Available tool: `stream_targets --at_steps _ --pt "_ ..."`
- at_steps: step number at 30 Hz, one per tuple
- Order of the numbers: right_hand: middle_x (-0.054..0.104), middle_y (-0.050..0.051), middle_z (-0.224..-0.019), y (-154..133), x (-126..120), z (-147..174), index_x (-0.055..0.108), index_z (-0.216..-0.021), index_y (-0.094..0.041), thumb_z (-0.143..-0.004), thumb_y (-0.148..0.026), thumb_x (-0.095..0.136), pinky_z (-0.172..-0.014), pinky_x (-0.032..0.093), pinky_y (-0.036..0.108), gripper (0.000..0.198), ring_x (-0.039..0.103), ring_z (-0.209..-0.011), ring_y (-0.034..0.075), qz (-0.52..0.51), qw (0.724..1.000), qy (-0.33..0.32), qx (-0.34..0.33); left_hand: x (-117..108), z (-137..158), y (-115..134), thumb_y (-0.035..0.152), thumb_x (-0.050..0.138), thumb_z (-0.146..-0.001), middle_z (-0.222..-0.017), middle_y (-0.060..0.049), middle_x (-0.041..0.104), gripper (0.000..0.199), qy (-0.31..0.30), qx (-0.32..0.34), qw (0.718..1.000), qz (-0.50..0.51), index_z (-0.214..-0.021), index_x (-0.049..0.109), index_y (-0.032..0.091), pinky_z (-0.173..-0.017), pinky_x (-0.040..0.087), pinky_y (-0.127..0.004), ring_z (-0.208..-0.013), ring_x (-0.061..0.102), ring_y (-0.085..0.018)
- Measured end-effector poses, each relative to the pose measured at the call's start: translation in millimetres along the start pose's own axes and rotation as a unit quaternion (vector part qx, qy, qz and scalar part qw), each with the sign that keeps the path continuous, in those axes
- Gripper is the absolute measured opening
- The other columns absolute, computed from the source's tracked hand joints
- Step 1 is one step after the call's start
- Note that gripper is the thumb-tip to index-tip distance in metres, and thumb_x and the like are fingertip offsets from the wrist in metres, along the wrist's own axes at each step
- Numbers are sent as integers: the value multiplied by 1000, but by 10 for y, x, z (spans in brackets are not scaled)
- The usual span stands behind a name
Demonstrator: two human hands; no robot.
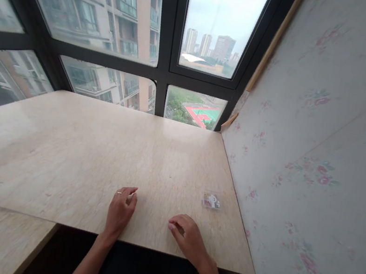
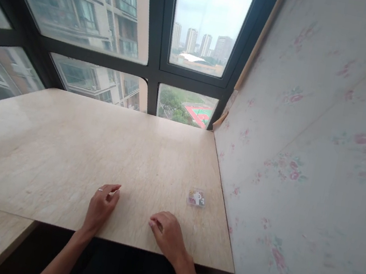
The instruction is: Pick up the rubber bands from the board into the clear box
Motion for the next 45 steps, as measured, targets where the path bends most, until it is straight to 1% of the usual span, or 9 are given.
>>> stream_targets --at_steps 4,12,19,23,28,34,38,42,45 --pt "64 1 -74 87 117 -87 65 -80 -20 -90 -30 50 -64 44 26 21 57 -67 15 14 999 49 16 -61 46 -86 31 47 -81 -97 -9 66 25 7 -32 999 6 -94 64 17 -80 52 -40 -91 62 -24" --pt "63 1 -73 132 109 -43 63 -79 -21 -90 -28 50 -65 43 26 19 57 -69 16 3 999 52 2 -30 -27 -63 32 49 -80 -94 -7 69 24 23 -91 996 4 -91 66 19 -79 52 -39 -86 64 -23" --pt "64 2 -74 140 114 -52 62 -78 -21 -90 -28 49 -69 43 29 20 58 -71 17 -4 999 47 2 -23 -30 -47 30 49 -80 -93 -7 69 24 33 -99 995 -4 -90 66 18 -78 52 -37 -85 64 -22" --pt "63 2 -73 131 105 -56 62 -78 -21 -90 -29 47 -67 42 29 21 57 -70 17 -5 999 39 3 -23 -36 -38 31 49 -80 -93 -7 69 24 38 -102 994 -8 -89 66 17 -79 52 -36 -85 64 -21" --pt "62 0 -71 104 82 -85 61 -76 -21 -89 -25 50 -66 41 28 17 56 -67 15 -4 999 37 11 -23 -43 -42 32 51 -80 -93 -7 70 25 41 -113 993 -7 -90 67 17 -80 51 -36 -85 64 -22" --pt "63 0 -72 124 91 -99 62 -77 -20 -87 -22 53 -67 40 27 14 56 -68 14 -2 999 48 2 -17 -59 -58 35 51 -78 -92 -8 70 27 49 -121 991 -8 -89 68 17 -80 50 -36 -84 64 -23" --pt "64 0 -71 140 95 -92 63 -77 -20 -86 -22 54 -68 41 27 13 57 -67 14 -3 998 56 -5 -11 -67 -59 36 51 -76 -92 -8 70 28 39 -126 991 -11 -88 68 17 -79 50 -36 -83 64 -23" --pt "65 1 -74 131 53 -55 64 -79 -20 -87 -24 54 -70 44 28 13 58 -69 15 -37 997 64 -20 -13 -68 -58 37 50 -76 -93 -8 70 29 26 -115 993 -23 -89 68 18 -79 50 -37 -82 64 -23" --pt "65 2 -77 141 -13 26 63 -83 -20 -89 -26 52 -66 45 26 15 58 -70 14 -88 994 59 -31 -13 -61 -70 37 49 -77 -93 -8 69 29 22 -108 993 -33 -90 68 18 -79 49 -37 -82 63 -23"
Point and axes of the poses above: each hand's wrist, its own z-axis away from the middle knuckle, its own x-axis out of the palm, y = z × x, the point moved 2 cm from there along -z, towards the middle knuckle
